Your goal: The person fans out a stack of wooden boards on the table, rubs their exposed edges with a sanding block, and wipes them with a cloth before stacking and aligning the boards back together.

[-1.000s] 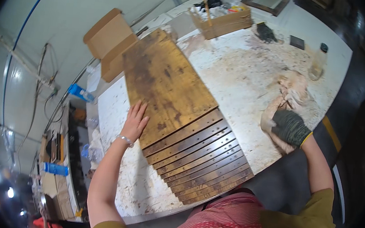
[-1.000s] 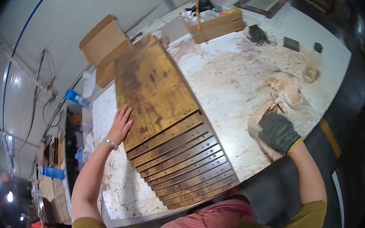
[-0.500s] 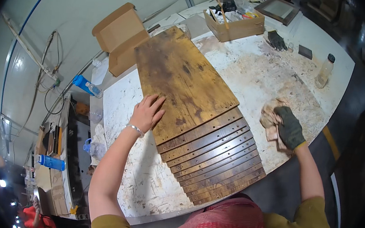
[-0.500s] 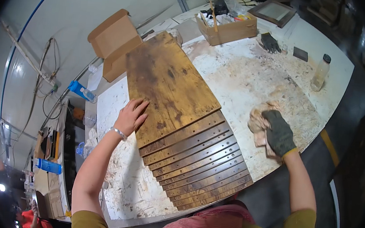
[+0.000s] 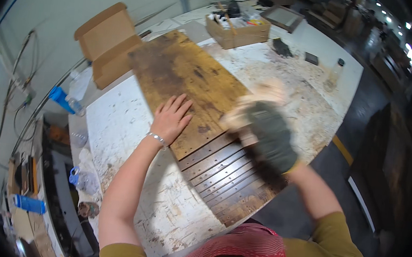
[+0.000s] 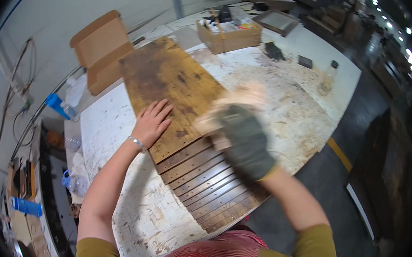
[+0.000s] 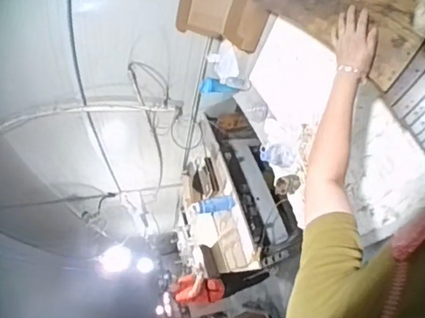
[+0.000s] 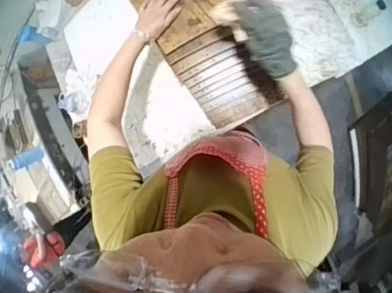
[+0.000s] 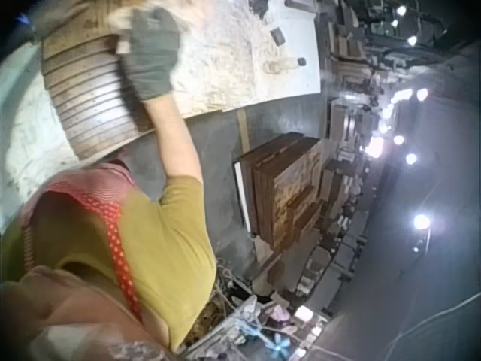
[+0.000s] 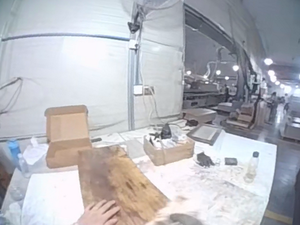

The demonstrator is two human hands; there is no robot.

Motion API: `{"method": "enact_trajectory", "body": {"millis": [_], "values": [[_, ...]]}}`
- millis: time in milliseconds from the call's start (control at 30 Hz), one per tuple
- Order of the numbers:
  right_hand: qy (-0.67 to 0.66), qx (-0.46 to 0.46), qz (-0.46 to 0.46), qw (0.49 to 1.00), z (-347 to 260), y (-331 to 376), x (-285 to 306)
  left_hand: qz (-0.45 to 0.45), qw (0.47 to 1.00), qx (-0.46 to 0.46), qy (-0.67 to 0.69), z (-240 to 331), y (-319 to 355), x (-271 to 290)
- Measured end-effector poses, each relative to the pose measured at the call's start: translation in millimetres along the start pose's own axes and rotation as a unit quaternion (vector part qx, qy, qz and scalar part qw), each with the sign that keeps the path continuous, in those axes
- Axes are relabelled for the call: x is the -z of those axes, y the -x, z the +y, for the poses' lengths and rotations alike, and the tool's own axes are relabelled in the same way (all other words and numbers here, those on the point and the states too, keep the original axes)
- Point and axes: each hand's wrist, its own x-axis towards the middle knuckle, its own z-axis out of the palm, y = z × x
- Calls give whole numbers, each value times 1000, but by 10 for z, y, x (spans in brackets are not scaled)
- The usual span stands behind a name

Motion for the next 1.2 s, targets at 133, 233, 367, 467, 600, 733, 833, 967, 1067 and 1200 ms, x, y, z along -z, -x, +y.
{"method": "enact_trajectory", "body": {"millis": [133, 233, 367, 467, 600, 733, 833, 967, 1067, 1200], "values": [[-125, 117, -123, 977, -794, -182, -913, -27, 999, 0, -28, -20, -156, -84], [-88, 35, -83, 992, -235, 2, -910, -51, 993, -12, -109, -7, -168, -145], [-213, -403, -96, 885, 1561, 429, -230, -2, 1000, -4, 11, 116, -73, 36], [122, -327, -126, 929, 1556, 337, 366, 19, 1000, 0, 6, 64, -163, -35], [-79, -243, 3, 967, 744, -21, 391, 35, 999, -1, 8, 31, -26, -23], [220, -119, -221, 943, -149, -148, -647, 41, 999, -20, 15, 60, -135, -63], [-147, 69, -149, 975, -1055, -17, -926, 41, 999, -27, -6, -61, -121, -75], [-386, 74, -316, 864, -1557, 39, -541, 72, 997, -23, -32, -84, -62, -151], [-397, -63, -220, 889, -1052, 76, 199, 149, 984, -96, 27, -69, -131, -239], [-165, -180, -62, 968, 84, 208, 718, 252, 945, -145, 153, 15, 9, 134]]}}
